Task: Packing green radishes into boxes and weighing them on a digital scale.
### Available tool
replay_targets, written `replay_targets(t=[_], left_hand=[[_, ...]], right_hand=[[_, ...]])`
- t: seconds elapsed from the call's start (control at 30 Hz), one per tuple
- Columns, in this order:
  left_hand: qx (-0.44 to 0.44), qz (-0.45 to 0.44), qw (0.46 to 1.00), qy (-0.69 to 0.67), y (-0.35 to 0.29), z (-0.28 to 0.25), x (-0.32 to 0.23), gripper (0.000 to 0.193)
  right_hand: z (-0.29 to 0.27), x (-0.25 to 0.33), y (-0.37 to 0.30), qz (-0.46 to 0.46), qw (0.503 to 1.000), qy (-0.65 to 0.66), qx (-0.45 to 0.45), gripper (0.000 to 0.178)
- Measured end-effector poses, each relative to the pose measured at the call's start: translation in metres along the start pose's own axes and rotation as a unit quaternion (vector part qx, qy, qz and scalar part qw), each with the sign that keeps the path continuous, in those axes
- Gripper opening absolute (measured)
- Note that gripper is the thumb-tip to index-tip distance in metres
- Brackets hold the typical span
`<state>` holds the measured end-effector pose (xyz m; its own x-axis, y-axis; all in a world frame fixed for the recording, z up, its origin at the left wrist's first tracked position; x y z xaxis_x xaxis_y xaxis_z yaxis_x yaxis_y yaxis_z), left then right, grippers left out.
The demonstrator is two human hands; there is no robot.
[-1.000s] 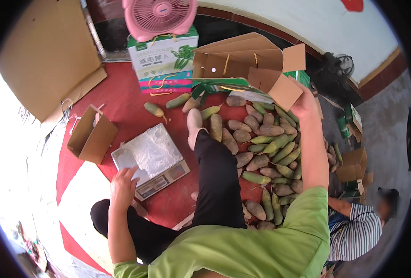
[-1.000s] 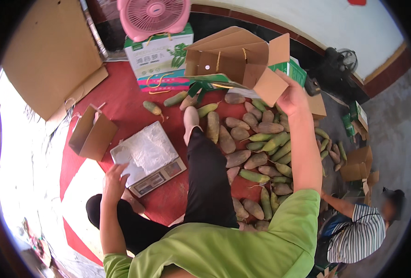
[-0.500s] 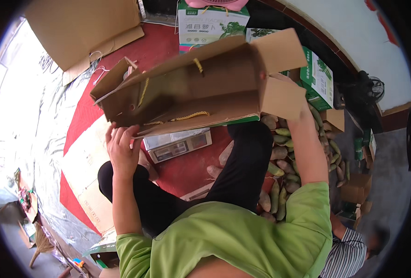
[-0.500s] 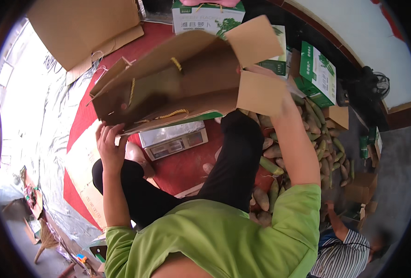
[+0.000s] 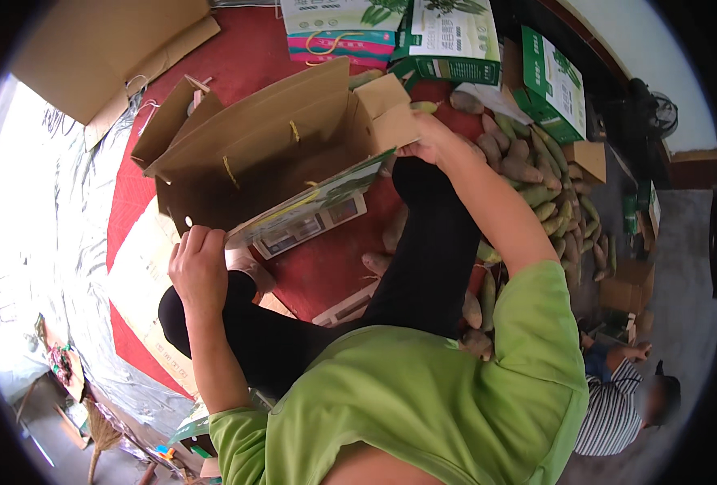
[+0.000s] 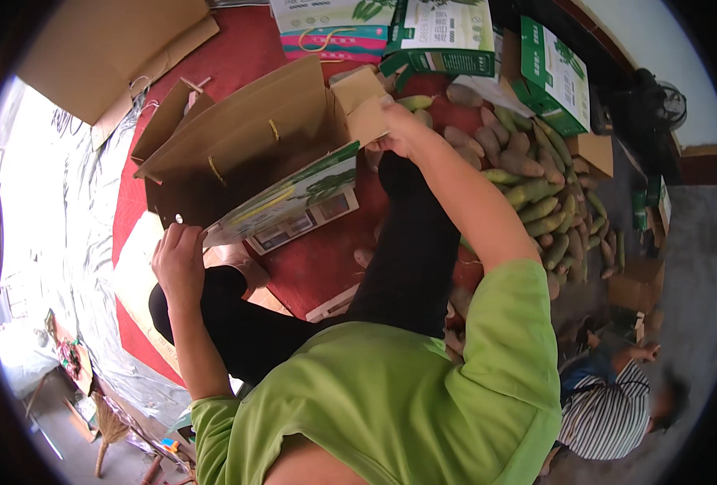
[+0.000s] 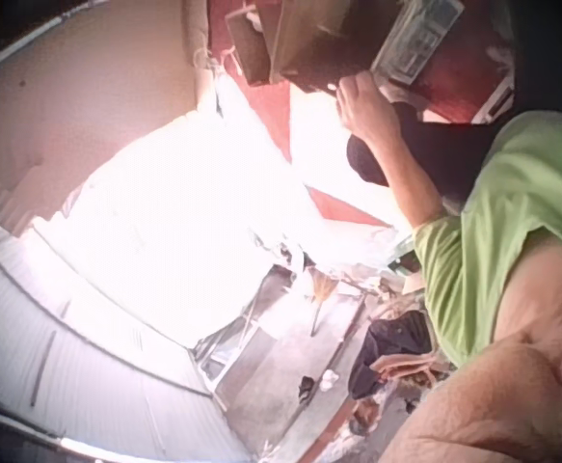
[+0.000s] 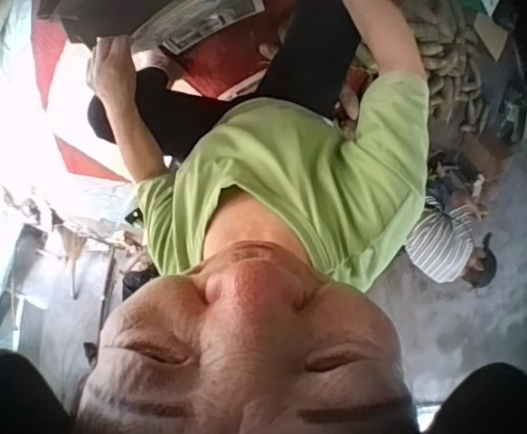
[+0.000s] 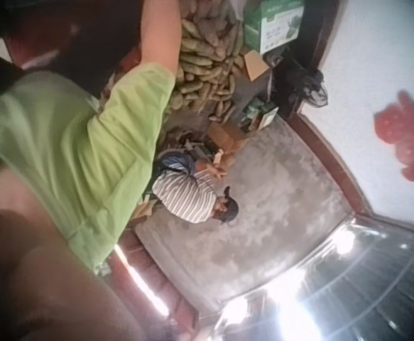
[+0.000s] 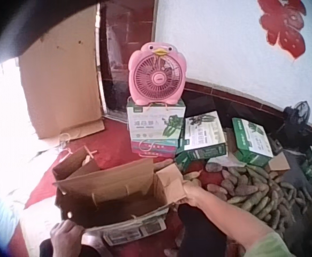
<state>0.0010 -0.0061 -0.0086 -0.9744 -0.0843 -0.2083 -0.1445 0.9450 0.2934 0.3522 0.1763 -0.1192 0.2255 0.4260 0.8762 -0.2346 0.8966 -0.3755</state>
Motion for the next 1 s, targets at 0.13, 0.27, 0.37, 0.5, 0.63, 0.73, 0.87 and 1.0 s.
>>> replay_targets(t=[0.13,0.27,0.37,0.5,0.63,0.73,0.87,1.0], left_hand=[[0.016,0.011,1.0,0.011,0.004,0.008,-0.011,0.005],[0.057,-0.04,0.998,-0.006,0.0,0.007,-0.007,0.012],[0.131,-0.132,0.982,-0.037,0.002,-0.003,-0.019,0.04],[0.155,-0.082,0.985,-0.001,0.002,0.007,-0.014,0.03],[0.145,-0.053,0.987,0.046,0.002,0.009,-0.012,0.015],[0.121,-0.057,0.99,0.035,0.001,0.011,-0.019,0.01],[0.07,-0.059,0.995,0.041,-0.002,0.011,-0.01,0.009],[0.049,-0.067,0.995,0.047,0.0,0.02,-0.011,0.014]], right_hand=[[-0.015,0.016,-0.005,-0.027,0.992,-0.117,-0.027,0.025],[-0.027,0.038,-0.029,-0.076,0.99,-0.107,-0.057,0.021],[-0.057,0.049,-0.051,-0.12,0.98,-0.135,-0.081,0.027],[-0.105,0.023,-0.086,-0.114,0.969,-0.168,-0.142,0.028],[-0.156,-0.039,-0.125,-0.03,0.953,-0.209,-0.216,0.03],[-0.186,-0.105,-0.158,0.009,0.936,-0.227,-0.268,0.022],[-0.213,-0.211,-0.189,0.086,0.926,-0.21,-0.302,0.014],[-0.275,-0.337,-0.207,0.043,0.899,-0.419,-0.122,0.015]])
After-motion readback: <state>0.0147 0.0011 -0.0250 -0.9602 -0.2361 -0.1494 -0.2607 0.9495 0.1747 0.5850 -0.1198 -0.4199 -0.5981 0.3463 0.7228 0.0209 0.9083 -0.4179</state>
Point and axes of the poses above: each hand's wrist, its own y-axis towards the middle knuckle, its own z-axis out of the palm, x = y × z, the point moved 2 cm from there along y, towards the middle knuckle, and after that the axes turned 15 degrees about -z, right-handed, at the moved point
